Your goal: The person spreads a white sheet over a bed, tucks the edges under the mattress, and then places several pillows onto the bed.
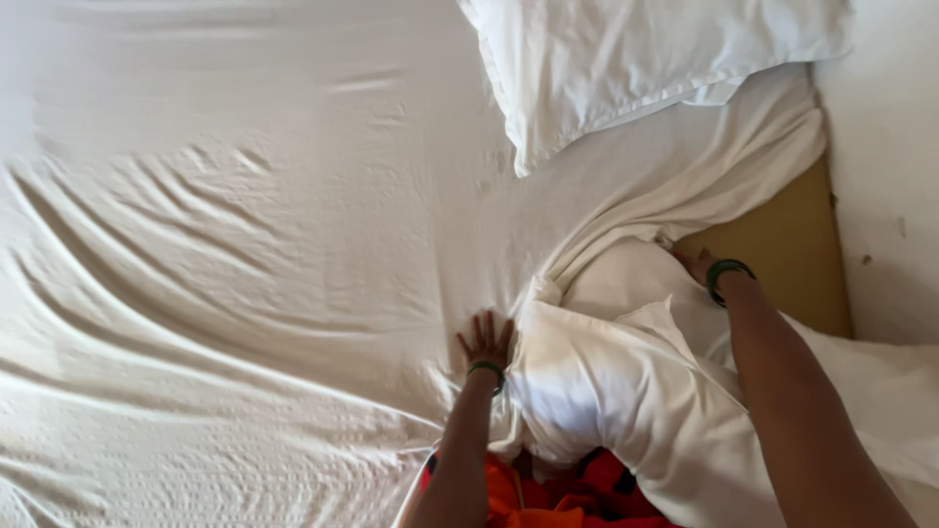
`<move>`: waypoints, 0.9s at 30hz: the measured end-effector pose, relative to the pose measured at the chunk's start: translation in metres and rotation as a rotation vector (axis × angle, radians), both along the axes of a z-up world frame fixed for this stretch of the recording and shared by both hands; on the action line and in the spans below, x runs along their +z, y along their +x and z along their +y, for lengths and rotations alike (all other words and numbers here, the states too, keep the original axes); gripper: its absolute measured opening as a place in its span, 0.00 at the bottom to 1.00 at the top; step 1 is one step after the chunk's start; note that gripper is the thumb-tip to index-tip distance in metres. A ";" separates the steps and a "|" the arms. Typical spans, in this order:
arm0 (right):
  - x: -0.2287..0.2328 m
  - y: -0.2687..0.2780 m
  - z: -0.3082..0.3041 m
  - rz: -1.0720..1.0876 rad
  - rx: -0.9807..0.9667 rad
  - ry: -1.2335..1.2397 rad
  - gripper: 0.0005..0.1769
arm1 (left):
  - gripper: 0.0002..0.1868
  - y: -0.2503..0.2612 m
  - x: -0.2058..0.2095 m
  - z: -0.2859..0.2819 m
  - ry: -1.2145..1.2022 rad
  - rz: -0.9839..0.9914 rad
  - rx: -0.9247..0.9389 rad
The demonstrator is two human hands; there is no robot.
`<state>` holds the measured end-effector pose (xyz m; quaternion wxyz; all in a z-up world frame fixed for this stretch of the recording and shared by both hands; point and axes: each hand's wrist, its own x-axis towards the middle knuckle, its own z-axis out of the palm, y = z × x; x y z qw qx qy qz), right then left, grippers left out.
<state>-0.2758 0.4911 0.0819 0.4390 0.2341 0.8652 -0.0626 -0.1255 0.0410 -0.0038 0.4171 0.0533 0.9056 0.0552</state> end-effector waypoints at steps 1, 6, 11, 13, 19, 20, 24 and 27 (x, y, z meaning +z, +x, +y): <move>0.014 0.008 0.001 -0.015 -0.024 -0.043 0.62 | 0.39 0.001 0.007 0.002 -0.050 0.064 -0.023; 0.079 0.077 -0.010 -0.072 -0.019 -0.100 0.68 | 0.48 0.047 0.051 0.001 -0.091 0.120 -0.091; 0.124 0.115 -0.058 0.105 0.091 -0.031 0.61 | 0.41 0.144 0.097 -0.030 0.176 0.017 -0.044; 0.130 0.132 -0.067 0.186 0.116 0.019 0.58 | 0.39 0.184 0.099 -0.050 0.210 -0.022 -0.005; 0.151 0.173 -0.087 0.572 0.136 0.131 0.52 | 0.32 0.216 0.083 -0.104 0.415 0.141 0.233; 0.154 0.184 -0.087 0.647 0.136 0.141 0.51 | 0.30 0.215 0.081 -0.109 0.507 0.239 0.224; 0.170 0.201 -0.090 1.117 0.272 0.039 0.46 | 0.28 0.197 0.097 -0.138 0.616 0.541 0.454; 0.194 0.209 -0.096 1.293 0.280 0.069 0.44 | 0.29 0.168 0.108 -0.153 0.686 0.625 0.527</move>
